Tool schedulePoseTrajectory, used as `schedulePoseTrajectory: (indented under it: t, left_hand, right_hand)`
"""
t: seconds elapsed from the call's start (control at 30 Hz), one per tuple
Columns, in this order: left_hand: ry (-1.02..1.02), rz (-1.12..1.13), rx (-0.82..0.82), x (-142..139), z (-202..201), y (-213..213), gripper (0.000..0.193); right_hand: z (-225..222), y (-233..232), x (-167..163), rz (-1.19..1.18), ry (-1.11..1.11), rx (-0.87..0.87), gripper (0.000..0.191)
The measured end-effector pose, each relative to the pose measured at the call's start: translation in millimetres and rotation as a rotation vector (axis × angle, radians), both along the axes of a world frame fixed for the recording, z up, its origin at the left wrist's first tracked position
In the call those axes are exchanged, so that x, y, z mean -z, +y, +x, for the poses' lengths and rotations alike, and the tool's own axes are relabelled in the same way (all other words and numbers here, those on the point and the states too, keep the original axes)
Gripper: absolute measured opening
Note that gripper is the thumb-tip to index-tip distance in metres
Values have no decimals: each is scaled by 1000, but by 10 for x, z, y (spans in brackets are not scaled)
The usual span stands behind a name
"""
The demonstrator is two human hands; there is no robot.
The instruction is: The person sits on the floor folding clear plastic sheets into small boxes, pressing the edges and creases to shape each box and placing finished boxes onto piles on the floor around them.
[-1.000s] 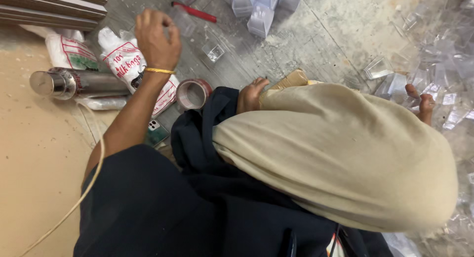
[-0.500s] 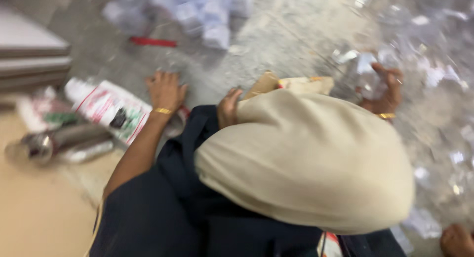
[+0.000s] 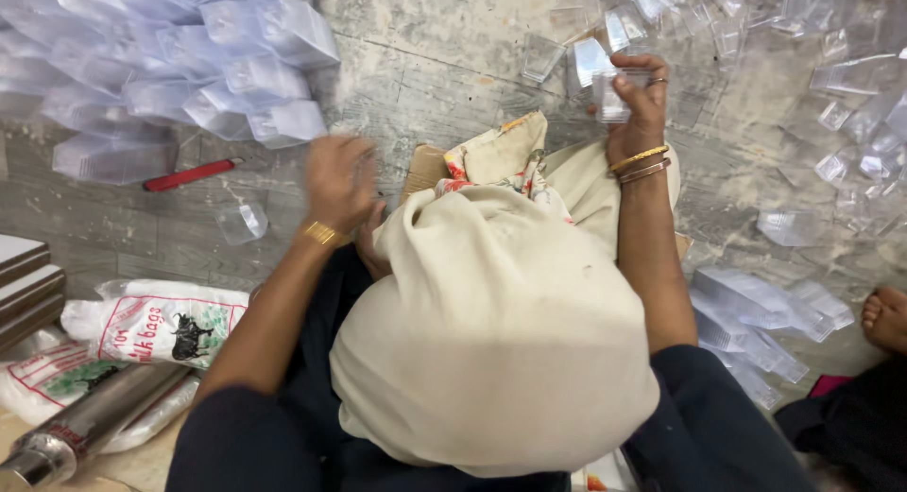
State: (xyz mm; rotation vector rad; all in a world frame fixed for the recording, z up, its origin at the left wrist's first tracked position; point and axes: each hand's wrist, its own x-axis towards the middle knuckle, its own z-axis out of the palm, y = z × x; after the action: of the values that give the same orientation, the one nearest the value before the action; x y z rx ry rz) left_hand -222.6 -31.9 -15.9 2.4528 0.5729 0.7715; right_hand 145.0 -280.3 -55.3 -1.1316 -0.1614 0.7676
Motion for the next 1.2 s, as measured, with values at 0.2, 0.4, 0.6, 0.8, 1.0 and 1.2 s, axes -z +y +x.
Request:
schedulePoseTrajectory:
  t: [0.2, 0.4, 0.6, 0.8, 1.0, 1.2]
  left_hand:
    - [-118, 49, 433, 158, 2221, -47, 49]
    - [80, -106, 430, 302, 2675, -24, 10]
    - [-205, -470, 336, 92, 2403, -408, 9]
    - [-83, -870, 404, -53, 2367, -694, 10]
    - [-182, -954, 337, -5, 2412, -543, 15]
    - [-182, -957, 351, -57, 2403, -539, 17]
  right_hand:
    - [-79, -8, 22, -108, -72, -61, 56]
    - [-89, 19, 16, -74, -115, -96, 64]
    - [-206, 78, -57, 6, -268, -154, 74]
    - [-187, 44, -159, 166, -132, -232, 81]
    - [-159, 40, -216, 191, 46, -253, 78]
    - [-154, 41, -227, 157, 51, -232, 76]
